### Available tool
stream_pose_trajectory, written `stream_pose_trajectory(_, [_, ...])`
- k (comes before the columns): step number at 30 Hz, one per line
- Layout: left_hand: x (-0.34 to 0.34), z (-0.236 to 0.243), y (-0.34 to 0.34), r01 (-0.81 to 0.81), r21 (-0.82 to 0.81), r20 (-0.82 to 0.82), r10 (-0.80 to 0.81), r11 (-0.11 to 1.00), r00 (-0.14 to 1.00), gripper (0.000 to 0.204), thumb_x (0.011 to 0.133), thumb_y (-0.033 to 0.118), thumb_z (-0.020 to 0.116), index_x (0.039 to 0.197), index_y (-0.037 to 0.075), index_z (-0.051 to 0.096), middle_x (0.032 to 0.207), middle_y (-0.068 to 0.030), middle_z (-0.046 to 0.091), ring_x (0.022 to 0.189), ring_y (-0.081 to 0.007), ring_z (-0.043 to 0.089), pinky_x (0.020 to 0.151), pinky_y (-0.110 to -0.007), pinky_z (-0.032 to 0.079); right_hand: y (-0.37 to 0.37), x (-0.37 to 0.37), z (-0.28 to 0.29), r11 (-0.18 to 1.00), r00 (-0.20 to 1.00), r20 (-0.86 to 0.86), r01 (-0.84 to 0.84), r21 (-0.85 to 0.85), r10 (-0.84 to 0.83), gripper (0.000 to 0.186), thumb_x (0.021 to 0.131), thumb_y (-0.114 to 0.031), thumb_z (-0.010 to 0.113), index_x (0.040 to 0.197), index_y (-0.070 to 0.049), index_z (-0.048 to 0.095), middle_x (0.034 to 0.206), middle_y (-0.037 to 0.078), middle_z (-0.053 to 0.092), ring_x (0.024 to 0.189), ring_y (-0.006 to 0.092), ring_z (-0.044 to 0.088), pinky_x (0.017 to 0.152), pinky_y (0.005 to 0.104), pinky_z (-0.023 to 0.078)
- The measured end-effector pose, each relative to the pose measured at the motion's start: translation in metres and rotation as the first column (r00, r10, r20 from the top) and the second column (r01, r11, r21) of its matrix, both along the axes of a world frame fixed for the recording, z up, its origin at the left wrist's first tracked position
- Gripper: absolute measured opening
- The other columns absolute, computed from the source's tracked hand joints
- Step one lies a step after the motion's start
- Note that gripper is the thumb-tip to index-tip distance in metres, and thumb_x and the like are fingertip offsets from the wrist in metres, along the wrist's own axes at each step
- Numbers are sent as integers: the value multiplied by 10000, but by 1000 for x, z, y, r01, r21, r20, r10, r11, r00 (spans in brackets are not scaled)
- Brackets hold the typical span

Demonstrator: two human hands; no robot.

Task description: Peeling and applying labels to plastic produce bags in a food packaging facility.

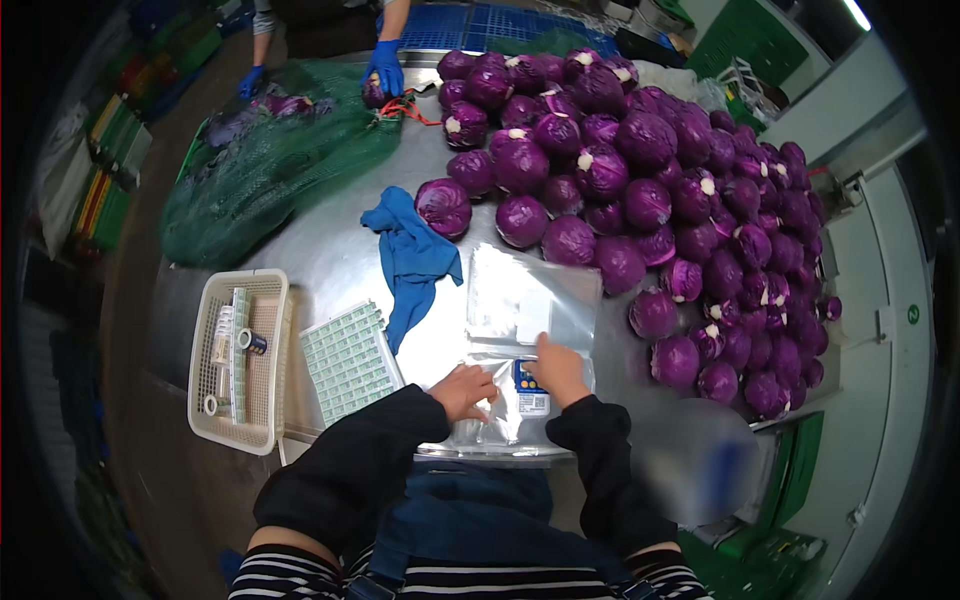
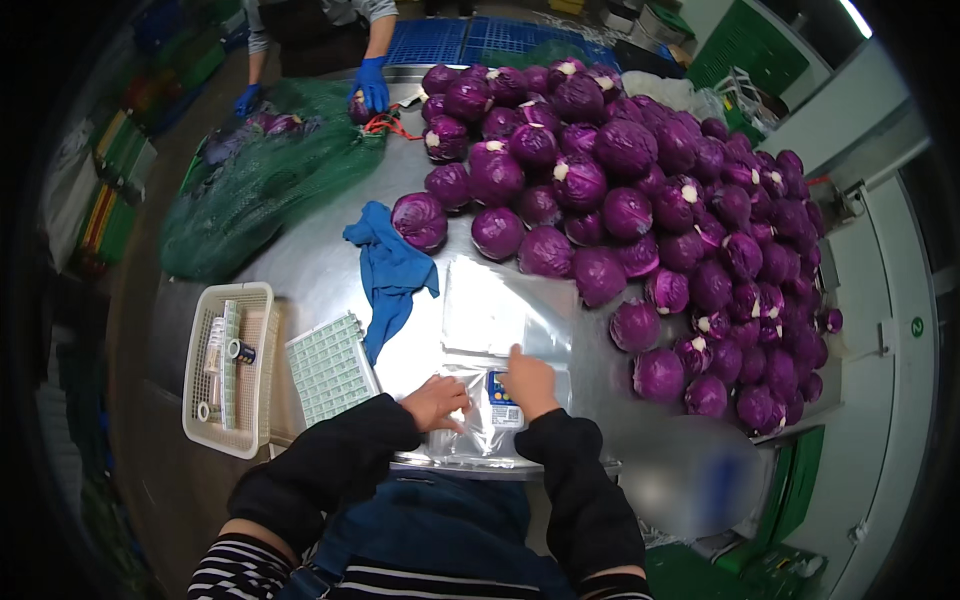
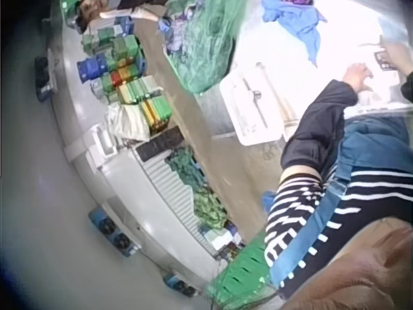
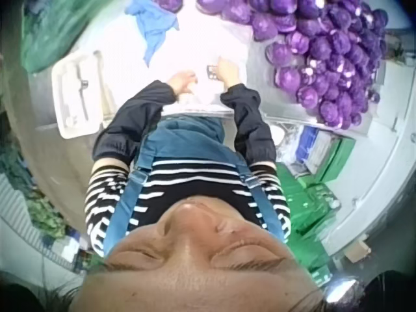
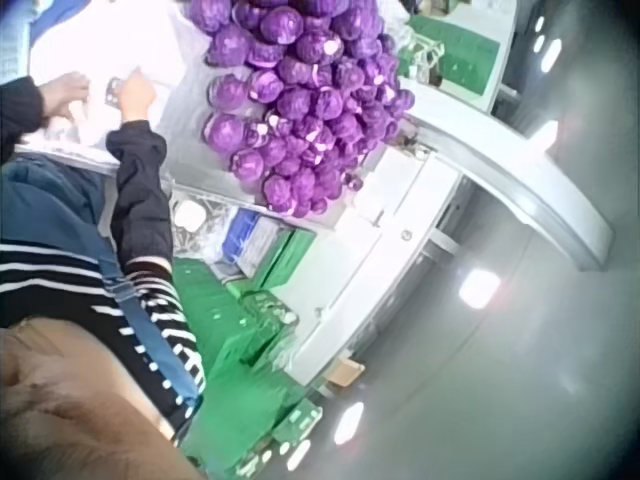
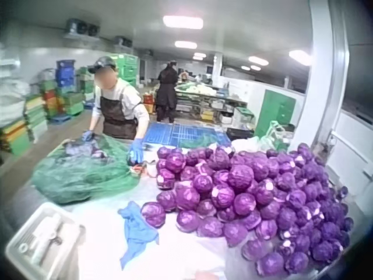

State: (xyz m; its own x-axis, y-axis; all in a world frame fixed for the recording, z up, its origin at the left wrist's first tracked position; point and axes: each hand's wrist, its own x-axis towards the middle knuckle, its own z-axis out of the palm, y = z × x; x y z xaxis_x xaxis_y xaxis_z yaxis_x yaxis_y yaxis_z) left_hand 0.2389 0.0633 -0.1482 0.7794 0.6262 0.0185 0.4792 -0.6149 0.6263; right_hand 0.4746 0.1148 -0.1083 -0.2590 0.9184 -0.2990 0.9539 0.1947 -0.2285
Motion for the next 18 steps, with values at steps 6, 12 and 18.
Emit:
stream_pose_trajectory(6, [0, -11, 15, -156, -351, 74, 194, 923, 978, 208, 879, 314, 710, 947, 121, 671, 868, -36, 639, 886, -229, 615, 837, -370, 452, 17, 24, 41, 900, 645, -647, 164, -403, -408, 247, 936, -259, 695, 962, -45, 573, 671, 37, 615, 604, 132, 594, 551, 295, 469])
stream_pose_trajectory(12, [-16, -3, 63, -512, -754, 253, 901, 411, 351, 202, 1004, 222, 562, 994, 31, 628, 817, -34, 620, 728, -111, 558, 659, -256, 446, 18, 11, 60, 819, 351, -755, 67, -570, -554, 151, 927, -148, 693, 924, -46, 581, 711, -15, 588, 614, 56, 517, 557, 222, 411])
stream_pose_trajectory(18, [8, 2, 16, -28, -45, 197, 36, 999, 980, 324, 777, 258, 797, 1012, 108, 633, 934, -84, 611, 944, -272, 595, 802, -383, 447, 21, 14, -19, 996, 866, -497, -83, -45, 50, 272, 743, -97, 779, 920, -33, 583, 826, 155, 643, 738, 342, 631, 673, 409, 495])
